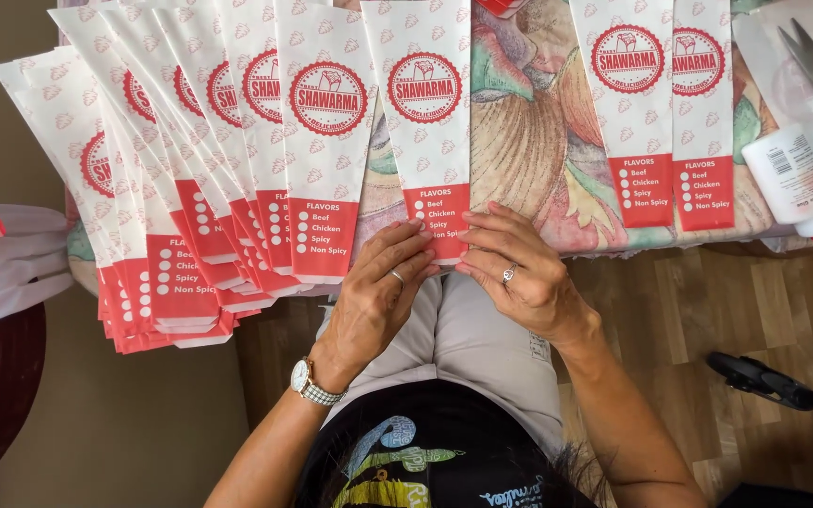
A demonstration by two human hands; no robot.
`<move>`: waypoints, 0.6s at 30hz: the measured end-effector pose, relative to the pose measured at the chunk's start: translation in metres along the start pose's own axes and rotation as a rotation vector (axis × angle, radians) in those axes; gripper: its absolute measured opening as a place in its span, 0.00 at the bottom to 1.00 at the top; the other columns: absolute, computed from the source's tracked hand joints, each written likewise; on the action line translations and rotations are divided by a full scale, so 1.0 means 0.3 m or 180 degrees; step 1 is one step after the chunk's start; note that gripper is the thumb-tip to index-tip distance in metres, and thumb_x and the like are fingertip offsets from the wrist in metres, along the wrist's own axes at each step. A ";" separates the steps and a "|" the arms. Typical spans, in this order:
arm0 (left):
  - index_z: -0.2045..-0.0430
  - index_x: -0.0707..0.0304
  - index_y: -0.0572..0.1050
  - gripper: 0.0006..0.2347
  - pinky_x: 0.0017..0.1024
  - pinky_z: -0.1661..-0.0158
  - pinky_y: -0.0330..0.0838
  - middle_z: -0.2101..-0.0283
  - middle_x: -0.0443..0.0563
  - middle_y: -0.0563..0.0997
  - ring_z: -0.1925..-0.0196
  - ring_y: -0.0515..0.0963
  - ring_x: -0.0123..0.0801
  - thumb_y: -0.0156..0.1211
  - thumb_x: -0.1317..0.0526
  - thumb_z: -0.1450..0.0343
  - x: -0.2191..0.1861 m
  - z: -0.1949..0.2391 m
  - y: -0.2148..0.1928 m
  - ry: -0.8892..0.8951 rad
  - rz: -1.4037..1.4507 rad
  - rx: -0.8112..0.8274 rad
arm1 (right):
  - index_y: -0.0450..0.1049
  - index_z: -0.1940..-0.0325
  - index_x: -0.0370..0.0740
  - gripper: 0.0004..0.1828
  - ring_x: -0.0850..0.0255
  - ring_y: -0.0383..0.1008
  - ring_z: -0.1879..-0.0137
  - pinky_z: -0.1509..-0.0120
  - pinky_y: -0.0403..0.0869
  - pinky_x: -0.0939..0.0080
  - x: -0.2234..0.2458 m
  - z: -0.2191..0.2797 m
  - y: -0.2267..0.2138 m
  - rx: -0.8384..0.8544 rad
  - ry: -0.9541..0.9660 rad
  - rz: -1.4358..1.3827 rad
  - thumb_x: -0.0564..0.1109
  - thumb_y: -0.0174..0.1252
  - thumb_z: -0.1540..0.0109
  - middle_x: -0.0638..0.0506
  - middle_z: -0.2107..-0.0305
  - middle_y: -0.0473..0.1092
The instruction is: The person arranges printed paper wrappers on a table, then applies glue from a white bottle along the bottom edge of each wrapper and presses the edges to seal them. The wrappers are handled one at a time and stacked as they are completed.
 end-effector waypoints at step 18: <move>0.69 0.69 0.81 0.04 0.42 0.51 0.75 0.64 0.56 0.82 0.51 0.82 0.53 0.69 0.72 0.34 -0.022 -0.020 0.053 -0.0998 0.0087 -0.0273 | 0.79 0.66 0.36 0.06 0.49 0.79 0.47 0.28 0.67 0.43 -0.002 -0.021 0.016 -0.0033 0.1037 -0.0259 0.34 0.71 0.44 0.47 0.65 0.77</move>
Point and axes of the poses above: each hand's wrist, its own z-axis away from the middle knuckle, its own y-axis out of the palm, x = y × z, the point moved 1 cm from there along -z, towards the middle knuckle
